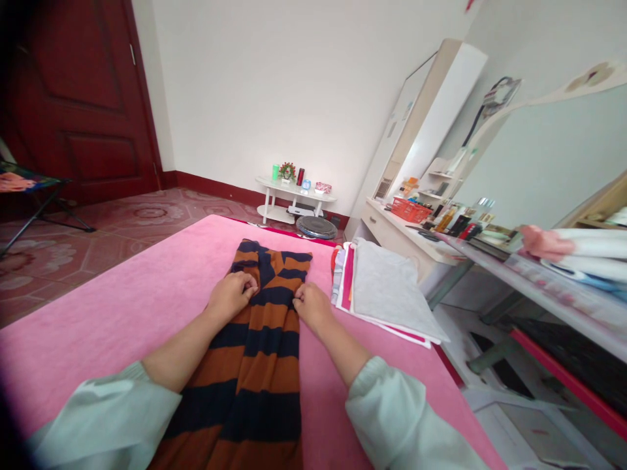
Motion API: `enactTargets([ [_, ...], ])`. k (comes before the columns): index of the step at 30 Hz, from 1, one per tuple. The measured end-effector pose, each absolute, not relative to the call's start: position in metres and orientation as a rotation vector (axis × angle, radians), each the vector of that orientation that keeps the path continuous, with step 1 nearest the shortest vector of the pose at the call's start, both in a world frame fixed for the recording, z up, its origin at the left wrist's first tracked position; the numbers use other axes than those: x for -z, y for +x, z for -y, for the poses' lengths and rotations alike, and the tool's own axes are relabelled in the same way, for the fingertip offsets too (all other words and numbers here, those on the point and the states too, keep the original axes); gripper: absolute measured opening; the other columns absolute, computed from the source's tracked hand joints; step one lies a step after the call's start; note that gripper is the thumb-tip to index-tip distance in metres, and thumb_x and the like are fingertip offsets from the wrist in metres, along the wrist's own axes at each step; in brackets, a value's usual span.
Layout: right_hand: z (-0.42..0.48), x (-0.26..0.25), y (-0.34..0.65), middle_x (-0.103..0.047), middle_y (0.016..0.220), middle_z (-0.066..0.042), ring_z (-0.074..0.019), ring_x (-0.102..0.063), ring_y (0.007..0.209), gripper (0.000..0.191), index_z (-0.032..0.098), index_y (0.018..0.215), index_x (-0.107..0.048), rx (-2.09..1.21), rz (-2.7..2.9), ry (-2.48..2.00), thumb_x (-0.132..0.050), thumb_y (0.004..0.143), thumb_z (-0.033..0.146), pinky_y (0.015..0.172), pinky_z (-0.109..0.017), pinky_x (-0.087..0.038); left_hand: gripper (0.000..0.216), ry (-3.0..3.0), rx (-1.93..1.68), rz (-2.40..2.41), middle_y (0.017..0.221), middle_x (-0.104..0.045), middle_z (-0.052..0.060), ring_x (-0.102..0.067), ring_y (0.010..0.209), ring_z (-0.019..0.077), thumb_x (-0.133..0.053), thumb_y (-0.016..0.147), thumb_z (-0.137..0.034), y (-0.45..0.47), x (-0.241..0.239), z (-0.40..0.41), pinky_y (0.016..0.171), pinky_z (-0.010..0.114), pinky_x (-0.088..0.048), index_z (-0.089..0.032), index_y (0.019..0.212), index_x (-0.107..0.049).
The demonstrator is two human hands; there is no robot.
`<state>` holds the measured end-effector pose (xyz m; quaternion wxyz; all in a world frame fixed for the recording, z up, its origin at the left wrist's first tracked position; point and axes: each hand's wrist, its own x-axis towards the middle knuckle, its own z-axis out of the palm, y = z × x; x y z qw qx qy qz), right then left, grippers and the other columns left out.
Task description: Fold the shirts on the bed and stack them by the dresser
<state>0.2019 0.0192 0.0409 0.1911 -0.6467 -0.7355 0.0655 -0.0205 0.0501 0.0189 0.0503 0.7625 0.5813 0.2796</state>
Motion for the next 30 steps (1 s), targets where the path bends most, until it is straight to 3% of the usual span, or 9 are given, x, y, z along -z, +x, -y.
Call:
enactTargets([
  [7,-0.015,-0.044,0.219,-0.064,0.069,0.000,-0.0136,-0.057,0.066,0.010,0.020,0.066,-0.061,0.039,1.921,-2.018,-0.054,0.072,0.017,0.055,-0.024,-0.027,0.010,2.219,-0.902,-1.868,0.090,-0.064,0.004,-0.059,0.084,0.0188,-0.049,0.085,-0.022,-0.023,-0.015,-0.053,0.068,0.028,-0.042,-0.021,0.083,-0.059],
  [14,0.007,-0.042,0.221,-0.061,0.077,-0.002,-0.0137,-0.054,0.068,0.010,0.019,0.072,-0.058,0.060,1.994,-1.829,-0.050,0.075,0.013,0.059,-0.024,-0.033,0.011,2.256,-0.843,-1.845,0.089,-0.065,0.004,-0.059,0.086,0.0208,-0.053,0.083,-0.027,-0.023,-0.016,-0.054,0.071,0.029,-0.043,-0.022,0.079,-0.062],
  [18,0.046,-0.052,0.217,-0.060,0.091,-0.003,-0.0163,-0.055,0.087,0.031,0.020,0.087,-0.057,-0.135,2.213,-1.351,-0.045,0.066,0.000,0.077,-0.026,-0.041,0.034,2.264,-0.790,-1.842,0.090,-0.064,0.005,-0.059,0.088,0.0231,-0.048,0.085,-0.052,-0.022,-0.020,-0.048,0.075,0.032,-0.044,-0.023,0.082,-0.063],
  [21,0.079,-0.057,0.218,-0.059,0.100,-0.003,-0.0174,-0.053,0.098,0.049,0.021,0.094,-0.057,-0.337,2.440,-1.050,-0.040,0.057,-0.006,0.086,-0.030,-0.041,0.061,2.301,-0.701,-1.850,0.097,-0.064,0.008,-0.057,0.096,0.0281,-0.048,0.070,-0.077,-0.020,-0.024,-0.042,0.082,0.037,-0.043,-0.023,0.093,-0.064],
  [23,0.095,-0.059,0.222,-0.058,0.101,-0.003,-0.0178,-0.052,0.098,0.050,0.021,0.092,-0.057,-0.387,2.510,-1.006,-0.038,0.055,-0.007,0.086,-0.031,-0.042,0.072,2.328,-0.631,-1.847,0.106,-0.061,0.009,-0.054,0.105,0.0311,-0.052,0.061,-0.082,-0.020,-0.027,-0.039,0.087,0.040,-0.041,-0.024,0.103,-0.061],
  [28,0.118,-0.063,0.232,-0.057,0.089,-0.003,-0.0180,-0.053,0.090,0.038,0.020,0.077,-0.055,-0.340,2.528,-1.102,-0.039,0.055,-0.006,0.080,-0.030,-0.043,0.077,2.338,-0.431,-1.765,0.125,-0.052,0.011,-0.046,0.117,0.0333,-0.054,0.065,-0.076,-0.025,-0.030,-0.031,0.096,0.044,-0.037,-0.026,0.123,-0.053],
  [30,0.128,-0.065,0.231,-0.058,0.097,-0.004,-0.0187,-0.053,0.095,0.043,0.020,0.084,-0.057,-0.302,2.531,-1.084,-0.040,0.055,-0.006,0.083,-0.032,-0.044,0.080,2.377,-0.391,-1.669,0.136,-0.044,0.014,-0.041,0.124,0.0351,-0.058,0.068,-0.069,-0.027,-0.030,-0.021,0.101,0.046,-0.034,-0.024,0.133,-0.045],
])
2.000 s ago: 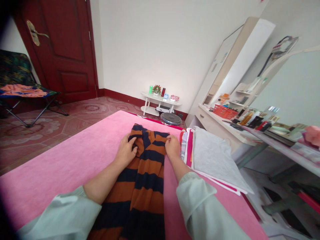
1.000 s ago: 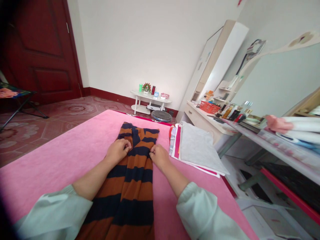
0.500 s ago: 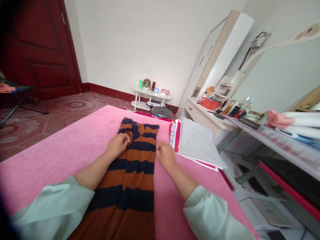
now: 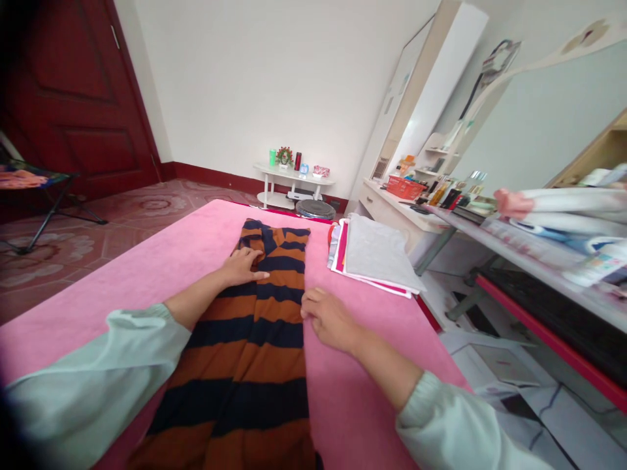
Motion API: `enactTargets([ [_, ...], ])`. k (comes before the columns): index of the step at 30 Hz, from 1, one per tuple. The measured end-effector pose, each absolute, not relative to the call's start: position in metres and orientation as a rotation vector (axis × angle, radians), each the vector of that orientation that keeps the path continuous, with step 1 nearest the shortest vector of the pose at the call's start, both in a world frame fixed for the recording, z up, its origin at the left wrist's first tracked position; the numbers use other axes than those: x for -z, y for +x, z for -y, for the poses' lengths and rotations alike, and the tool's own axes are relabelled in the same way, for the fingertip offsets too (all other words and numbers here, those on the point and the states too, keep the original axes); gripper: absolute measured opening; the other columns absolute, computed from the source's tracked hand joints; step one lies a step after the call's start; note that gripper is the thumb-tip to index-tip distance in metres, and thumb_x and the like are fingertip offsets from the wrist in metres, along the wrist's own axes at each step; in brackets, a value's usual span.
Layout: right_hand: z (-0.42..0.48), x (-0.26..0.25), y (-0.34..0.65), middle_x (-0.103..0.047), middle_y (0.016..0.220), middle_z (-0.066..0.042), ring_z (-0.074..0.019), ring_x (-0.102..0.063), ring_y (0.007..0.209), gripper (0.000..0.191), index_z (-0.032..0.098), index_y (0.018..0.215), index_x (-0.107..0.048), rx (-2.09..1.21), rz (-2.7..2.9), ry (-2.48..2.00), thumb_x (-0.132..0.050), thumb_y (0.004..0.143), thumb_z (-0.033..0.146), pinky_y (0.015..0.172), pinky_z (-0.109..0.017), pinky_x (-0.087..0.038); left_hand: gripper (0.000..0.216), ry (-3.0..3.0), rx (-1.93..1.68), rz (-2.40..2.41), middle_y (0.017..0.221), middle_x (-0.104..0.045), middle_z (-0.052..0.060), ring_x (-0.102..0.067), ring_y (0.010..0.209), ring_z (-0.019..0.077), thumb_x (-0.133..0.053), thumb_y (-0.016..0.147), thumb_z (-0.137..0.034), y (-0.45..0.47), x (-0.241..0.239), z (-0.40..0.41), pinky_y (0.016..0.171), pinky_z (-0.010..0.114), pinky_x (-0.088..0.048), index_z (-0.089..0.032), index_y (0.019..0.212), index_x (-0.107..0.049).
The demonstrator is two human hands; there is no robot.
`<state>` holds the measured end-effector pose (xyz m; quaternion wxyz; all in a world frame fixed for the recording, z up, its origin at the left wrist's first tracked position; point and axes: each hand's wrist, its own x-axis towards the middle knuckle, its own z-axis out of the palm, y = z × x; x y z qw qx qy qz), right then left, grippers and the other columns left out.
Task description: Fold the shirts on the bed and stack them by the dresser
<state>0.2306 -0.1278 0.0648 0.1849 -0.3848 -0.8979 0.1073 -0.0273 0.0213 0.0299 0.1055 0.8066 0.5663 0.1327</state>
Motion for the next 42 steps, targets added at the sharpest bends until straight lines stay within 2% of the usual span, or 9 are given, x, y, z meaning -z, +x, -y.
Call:
enactTargets([
  [4,0.149,-0.064,0.227,-0.053,0.120,-0.006,-0.0202,-0.049,0.111,0.057,0.022,0.106,-0.056,-0.287,2.574,-0.983,-0.040,0.059,-0.006,0.094,-0.035,-0.040,0.070,2.513,-0.629,-1.430,0.150,-0.025,0.011,-0.029,0.135,0.0341,-0.069,0.071,-0.034,-0.030,-0.033,0.019,0.107,0.045,-0.031,-0.025,0.135,-0.043],
  [9,0.170,-0.065,0.227,-0.057,0.104,-0.005,-0.0180,-0.053,0.100,0.045,0.020,0.090,-0.057,-0.332,2.524,-1.020,-0.038,0.058,-0.006,0.087,-0.031,-0.044,0.037,2.698,-0.732,-0.810,0.118,-0.058,0.004,-0.054,0.109,0.0194,-0.052,0.073,-0.002,-0.037,-0.043,0.076,0.098,0.032,-0.041,-0.024,0.098,-0.067],
  [13,0.189,-0.072,0.220,-0.055,0.115,-0.006,-0.0194,-0.050,0.108,0.049,0.021,0.100,-0.058,-0.310,2.548,-0.960,-0.040,0.062,-0.005,0.092,-0.034,-0.041,0.024,2.616,-0.642,-0.730,0.102,-0.062,0.004,-0.058,0.094,0.0166,-0.054,0.077,-0.008,-0.045,-0.048,0.097,0.087,0.028,-0.045,-0.021,0.094,-0.066],
  [16,0.200,-0.075,0.218,-0.059,0.096,-0.004,-0.0183,-0.052,0.094,0.039,0.020,0.088,-0.058,-0.344,2.607,-0.947,-0.041,0.063,-0.004,0.083,-0.031,-0.042,0.010,2.598,-0.627,-0.782,0.093,-0.062,0.004,-0.056,0.094,0.0178,-0.057,0.080,-0.013,-0.048,-0.051,0.103,0.086,0.029,-0.043,-0.020,0.081,-0.063],
  [20,0.205,-0.074,0.223,-0.057,0.081,-0.002,-0.0169,-0.052,0.083,0.032,0.020,0.075,-0.055,-0.377,2.601,-1.004,-0.040,0.060,-0.004,0.075,-0.029,-0.041,0.012,2.602,-0.595,-0.788,0.091,-0.060,0.004,-0.056,0.092,0.0170,-0.052,0.082,-0.012,-0.055,-0.055,0.105,0.084,0.027,-0.042,-0.020,0.077,-0.059],
  [25,0.212,-0.076,0.225,-0.057,0.083,-0.002,-0.0170,-0.052,0.084,0.030,0.019,0.080,-0.055,-0.370,2.602,-1.065,-0.043,0.064,-0.003,0.076,-0.029,-0.041,0.012,2.647,-0.598,-0.755,0.099,-0.059,0.005,-0.055,0.095,0.0175,-0.048,0.085,-0.012,-0.066,-0.054,0.109,0.087,0.027,-0.042,-0.020,0.080,-0.057],
  [31,0.226,-0.084,0.224,-0.060,0.099,-0.006,-0.0185,-0.055,0.095,0.030,0.020,0.103,-0.057,-0.355,2.659,-1.015,-0.050,0.077,0.006,0.085,-0.032,-0.043,0.018,2.721,-0.495,-0.708,0.114,-0.057,0.006,-0.053,0.108,0.0194,-0.045,0.087,-0.013,-0.073,-0.057,0.128,0.094,0.029,-0.040,-0.020,0.079,-0.059],
  [37,0.241,-0.083,0.225,-0.061,0.106,-0.007,-0.0184,-0.056,0.096,0.029,0.021,0.104,-0.060,-0.279,2.785,-0.862,-0.049,0.080,0.011,0.085,-0.033,-0.044,0.022,2.580,-0.470,-0.623,0.115,-0.056,0.006,-0.056,0.103,0.0181,-0.056,0.082,-0.016,-0.073,-0.071,0.159,0.092,0.028,-0.043,-0.022,0.103,-0.063],
  [42,0.260,-0.091,0.229,-0.063,0.104,-0.009,-0.0176,-0.057,0.093,0.031,0.022,0.106,-0.058,-0.257,2.789,-0.727,-0.041,0.083,0.011,0.084,-0.032,-0.044,0.015,2.553,-0.445,-0.559,0.100,-0.059,0.006,-0.057,0.091,0.0165,-0.053,0.086,-0.019,-0.073,-0.073,0.173,0.084,0.026,-0.044,-0.021,0.089,-0.068],
])
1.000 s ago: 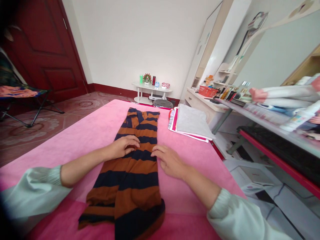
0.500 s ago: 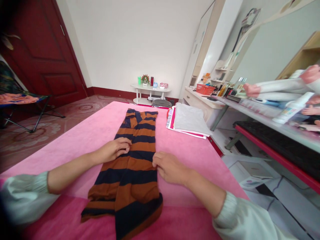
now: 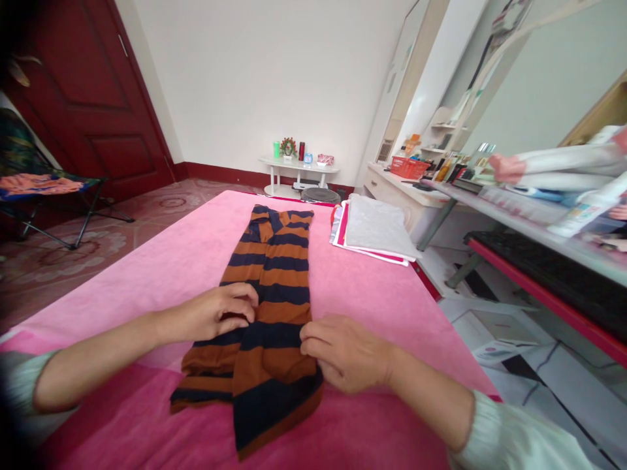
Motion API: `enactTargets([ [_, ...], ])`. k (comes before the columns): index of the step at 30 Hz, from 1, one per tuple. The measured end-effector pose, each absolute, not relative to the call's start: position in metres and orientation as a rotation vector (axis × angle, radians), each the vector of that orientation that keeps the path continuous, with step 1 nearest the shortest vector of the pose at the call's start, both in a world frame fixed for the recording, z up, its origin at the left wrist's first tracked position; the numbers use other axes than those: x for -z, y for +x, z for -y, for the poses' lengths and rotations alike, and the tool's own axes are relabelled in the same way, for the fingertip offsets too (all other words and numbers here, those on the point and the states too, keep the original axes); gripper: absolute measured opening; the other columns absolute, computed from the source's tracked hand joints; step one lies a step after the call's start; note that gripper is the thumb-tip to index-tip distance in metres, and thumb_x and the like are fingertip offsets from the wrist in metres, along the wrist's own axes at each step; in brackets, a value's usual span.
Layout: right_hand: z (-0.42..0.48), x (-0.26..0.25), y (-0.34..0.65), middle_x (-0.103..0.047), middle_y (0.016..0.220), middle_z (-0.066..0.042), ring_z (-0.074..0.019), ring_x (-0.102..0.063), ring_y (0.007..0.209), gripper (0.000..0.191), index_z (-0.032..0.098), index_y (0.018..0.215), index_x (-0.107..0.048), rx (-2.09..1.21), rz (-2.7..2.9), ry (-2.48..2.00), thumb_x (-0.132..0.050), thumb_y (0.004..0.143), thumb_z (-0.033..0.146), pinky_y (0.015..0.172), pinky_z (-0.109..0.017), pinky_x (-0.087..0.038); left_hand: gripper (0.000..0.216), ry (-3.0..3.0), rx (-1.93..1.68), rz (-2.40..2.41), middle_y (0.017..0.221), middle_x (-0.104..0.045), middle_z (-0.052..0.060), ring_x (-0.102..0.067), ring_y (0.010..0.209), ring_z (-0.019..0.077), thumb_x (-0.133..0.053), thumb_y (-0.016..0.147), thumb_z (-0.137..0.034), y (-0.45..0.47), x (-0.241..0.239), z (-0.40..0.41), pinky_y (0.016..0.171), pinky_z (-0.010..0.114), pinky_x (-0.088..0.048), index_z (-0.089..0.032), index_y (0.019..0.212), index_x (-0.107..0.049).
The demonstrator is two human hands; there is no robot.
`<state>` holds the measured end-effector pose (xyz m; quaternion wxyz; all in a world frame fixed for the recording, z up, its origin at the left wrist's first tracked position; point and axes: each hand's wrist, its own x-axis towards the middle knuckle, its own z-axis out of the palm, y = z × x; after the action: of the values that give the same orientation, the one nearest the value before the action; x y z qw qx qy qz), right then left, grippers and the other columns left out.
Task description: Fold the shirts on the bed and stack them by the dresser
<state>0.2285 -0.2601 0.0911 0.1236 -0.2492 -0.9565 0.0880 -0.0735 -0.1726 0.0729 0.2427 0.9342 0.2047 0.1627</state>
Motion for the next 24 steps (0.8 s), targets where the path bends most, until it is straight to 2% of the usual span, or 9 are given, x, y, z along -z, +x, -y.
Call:
enactTargets([
  [3,0.276,-0.099,0.221,-0.063,0.101,-0.009,-0.0194,-0.057,0.089,0.024,0.022,0.108,-0.055,-0.269,2.811,-0.642,-0.046,0.086,0.025,0.082,-0.034,-0.043,0.014,2.523,-0.442,-0.572,0.084,-0.061,0.004,-0.057,0.079,0.0144,-0.054,0.087,-0.022,-0.078,-0.075,0.180,0.074,0.024,-0.043,-0.020,0.084,-0.068],
  [6,0.291,-0.101,0.203,-0.064,0.092,-0.008,-0.0208,-0.055,0.082,0.031,0.020,0.105,-0.056,-0.244,2.880,-0.691,-0.057,0.082,0.041,0.076,-0.034,-0.042,0.014,2.530,-0.351,-0.601,0.075,-0.062,0.001,-0.057,0.070,0.0133,-0.061,0.084,-0.034,-0.082,-0.083,0.196,0.066,0.024,-0.041,-0.022,0.082,-0.067],
  [9,0.301,-0.096,0.187,-0.062,0.079,-0.004,-0.0177,-0.054,0.073,0.011,0.020,0.091,-0.059,-0.258,2.876,-0.801,-0.053,0.084,0.026,0.071,-0.031,-0.041,0.026,2.557,-0.282,-0.649,0.075,-0.062,0.000,-0.056,0.066,0.0143,-0.067,0.076,-0.048,-0.089,-0.091,0.220,0.061,0.025,-0.038,-0.024,0.085,-0.066],
  [11,0.302,-0.093,0.183,-0.062,0.077,-0.002,-0.0146,-0.054,0.069,0.013,0.021,0.088,-0.059,-0.470,2.647,-0.975,-0.047,0.085,0.017,0.067,-0.027,-0.041,0.034,2.576,-0.319,-0.750,0.079,-0.063,0.001,-0.057,0.067,0.0159,-0.070,0.070,-0.052,-0.099,-0.091,0.238,0.060,0.027,-0.038,-0.025,0.090,-0.064],
  [14,0.298,-0.094,0.185,-0.063,0.076,0.000,-0.0125,-0.056,0.066,0.015,0.022,0.088,-0.060,-0.831,1.983,-1.260,-0.046,0.089,0.025,0.061,-0.023,-0.044,0.031,2.576,-0.406,-0.994,0.082,-0.065,0.001,-0.059,0.069,0.0175,-0.069,0.071,-0.050,-0.116,-0.080,0.263,0.060,0.028,-0.042,-0.028,0.092,-0.062],
  [17,0.291,-0.099,0.185,-0.065,0.080,-0.001,-0.0166,-0.060,0.074,0.022,0.022,0.092,-0.060,-0.989,1.500,-1.289,-0.051,0.088,0.042,0.066,-0.027,-0.050,0.018,2.554,-0.467,-1.149,0.082,-0.066,0.001,-0.062,0.068,0.0176,-0.063,0.078,-0.043,-0.126,-0.064,0.282,0.060,0.028,-0.045,-0.029,0.090,-0.060],
  [21,0.288,-0.101,0.185,-0.068,0.089,-0.005,-0.0231,-0.063,0.087,0.036,0.021,0.102,-0.060,-1.098,1.376,-1.262,-0.061,0.079,0.049,0.074,-0.036,-0.053,0.008,2.525,-0.568,-1.220,0.083,-0.064,0.002,-0.062,0.069,0.0173,-0.058,0.081,-0.034,-0.125,-0.054,0.295,0.061,0.027,-0.046,-0.027,0.083,-0.057],
  [24,0.292,-0.093,0.191,-0.068,0.090,-0.005,-0.0222,-0.064,0.087,0.036,0.021,0.099,-0.056,-1.133,1.446,-1.289,-0.069,0.072,0.040,0.072,-0.034,-0.054,0.010,2.452,-0.603,-1.275,0.076,-0.061,0.000,-0.058,0.063,0.0148,-0.056,0.078,-0.027,-0.122,-0.055,0.297,0.056,0.025,-0.043,-0.023,0.072,-0.049],
])
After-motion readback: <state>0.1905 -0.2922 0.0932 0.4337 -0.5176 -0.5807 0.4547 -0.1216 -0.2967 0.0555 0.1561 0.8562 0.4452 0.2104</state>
